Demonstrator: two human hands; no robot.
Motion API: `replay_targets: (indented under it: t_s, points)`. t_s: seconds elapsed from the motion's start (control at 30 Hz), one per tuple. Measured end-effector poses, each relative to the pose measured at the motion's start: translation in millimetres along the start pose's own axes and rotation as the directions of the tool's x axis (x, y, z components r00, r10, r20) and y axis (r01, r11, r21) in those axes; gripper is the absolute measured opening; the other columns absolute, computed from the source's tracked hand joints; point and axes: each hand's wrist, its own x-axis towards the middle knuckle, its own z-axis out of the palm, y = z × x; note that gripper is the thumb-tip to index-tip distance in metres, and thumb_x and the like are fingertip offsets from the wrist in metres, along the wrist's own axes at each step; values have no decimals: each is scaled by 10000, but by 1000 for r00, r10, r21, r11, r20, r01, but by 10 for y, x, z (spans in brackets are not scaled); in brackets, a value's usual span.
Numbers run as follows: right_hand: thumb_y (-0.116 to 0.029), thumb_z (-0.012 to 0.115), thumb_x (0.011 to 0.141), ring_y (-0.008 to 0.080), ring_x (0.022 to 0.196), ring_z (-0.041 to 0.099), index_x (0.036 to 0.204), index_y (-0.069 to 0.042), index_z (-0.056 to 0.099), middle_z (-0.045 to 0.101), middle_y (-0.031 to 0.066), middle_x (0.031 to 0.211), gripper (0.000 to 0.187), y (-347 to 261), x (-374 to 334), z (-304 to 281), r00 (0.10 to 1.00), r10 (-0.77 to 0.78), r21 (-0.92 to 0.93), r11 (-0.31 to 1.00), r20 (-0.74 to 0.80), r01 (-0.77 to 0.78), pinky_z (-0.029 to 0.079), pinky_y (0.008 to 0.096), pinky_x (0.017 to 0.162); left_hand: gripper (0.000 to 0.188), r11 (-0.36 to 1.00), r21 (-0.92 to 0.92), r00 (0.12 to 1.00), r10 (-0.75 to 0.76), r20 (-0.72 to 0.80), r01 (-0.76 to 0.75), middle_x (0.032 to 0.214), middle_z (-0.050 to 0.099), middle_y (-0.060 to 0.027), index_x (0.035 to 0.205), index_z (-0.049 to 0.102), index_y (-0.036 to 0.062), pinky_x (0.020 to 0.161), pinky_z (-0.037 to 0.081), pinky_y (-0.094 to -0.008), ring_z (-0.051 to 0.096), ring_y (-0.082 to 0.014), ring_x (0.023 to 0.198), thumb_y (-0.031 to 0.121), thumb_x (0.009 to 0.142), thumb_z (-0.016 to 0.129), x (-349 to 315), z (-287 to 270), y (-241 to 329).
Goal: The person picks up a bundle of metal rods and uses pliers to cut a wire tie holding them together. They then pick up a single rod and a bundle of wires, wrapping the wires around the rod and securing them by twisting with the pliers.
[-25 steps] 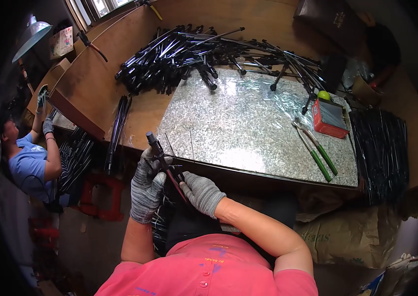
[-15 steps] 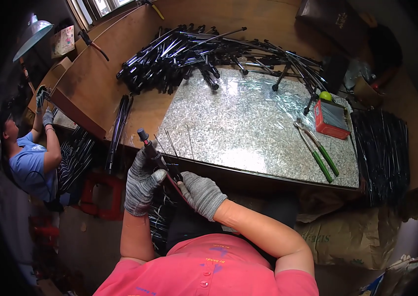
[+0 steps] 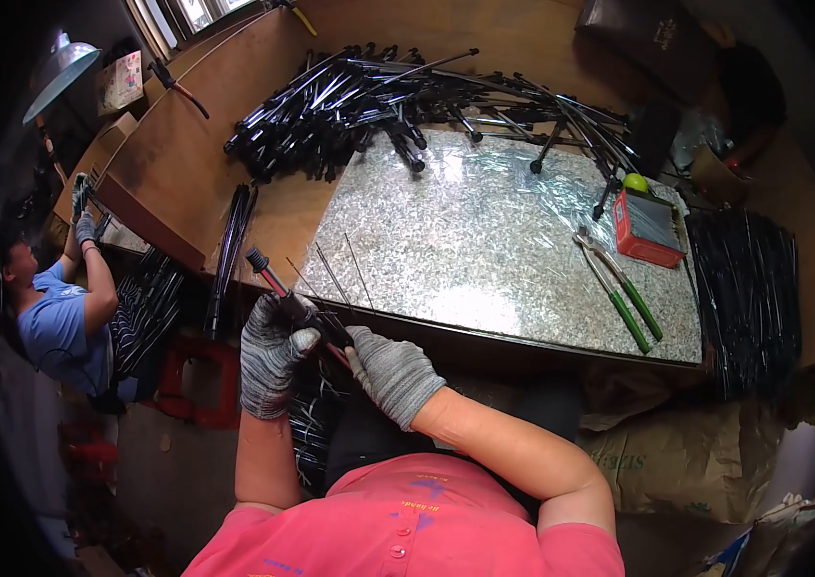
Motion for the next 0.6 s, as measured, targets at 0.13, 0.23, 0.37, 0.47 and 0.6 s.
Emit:
replay_targets:
  t_s: [0.13,0.23,0.37,0.47,0.6]
  points:
    - [-205,495,883,366,571,579,996,-47,532,589,182,689,197,-29,9,-16,1000,8,6,1000,-13,-8,462,460,500,416,999,-29,1000,-19,-2,19,896,598,-28,1059,575,59,780,478,-275,573,-139,839,45,683,753,14,8,1]
    - [-178,509,876,369,546,567,985,-43,538,574,188,646,176,-24,8,-2,1000,0,16,1000,-26,0,448,460,477,395,998,-23,999,-50,7,50,909,597,-45,1008,584,62,773,484,-298,582,-163,857,118,672,784,12,12,25]
    - [-172,509,871,367,559,570,974,-46,536,576,183,663,164,18,3,24,999,-32,22,999,-39,33,452,456,488,392,999,30,999,-36,33,35,917,605,-53,1000,600,60,784,485,-312,586,-172,869,148,669,789,17,-46,33]
    - [-173,511,870,364,567,572,972,-49,534,578,177,678,163,39,6,27,996,-65,52,996,-58,68,457,452,498,404,996,-9,995,-83,50,84,913,608,-57,1002,608,56,792,482,-322,589,-182,876,178,665,795,22,-61,33]
    - [-179,523,861,358,593,578,977,-54,534,585,171,734,171,33,7,19,997,-61,35,997,-37,62,467,443,514,414,996,21,990,-90,107,88,916,611,-64,999,609,50,799,482,-330,591,-191,886,193,660,799,41,-113,42]
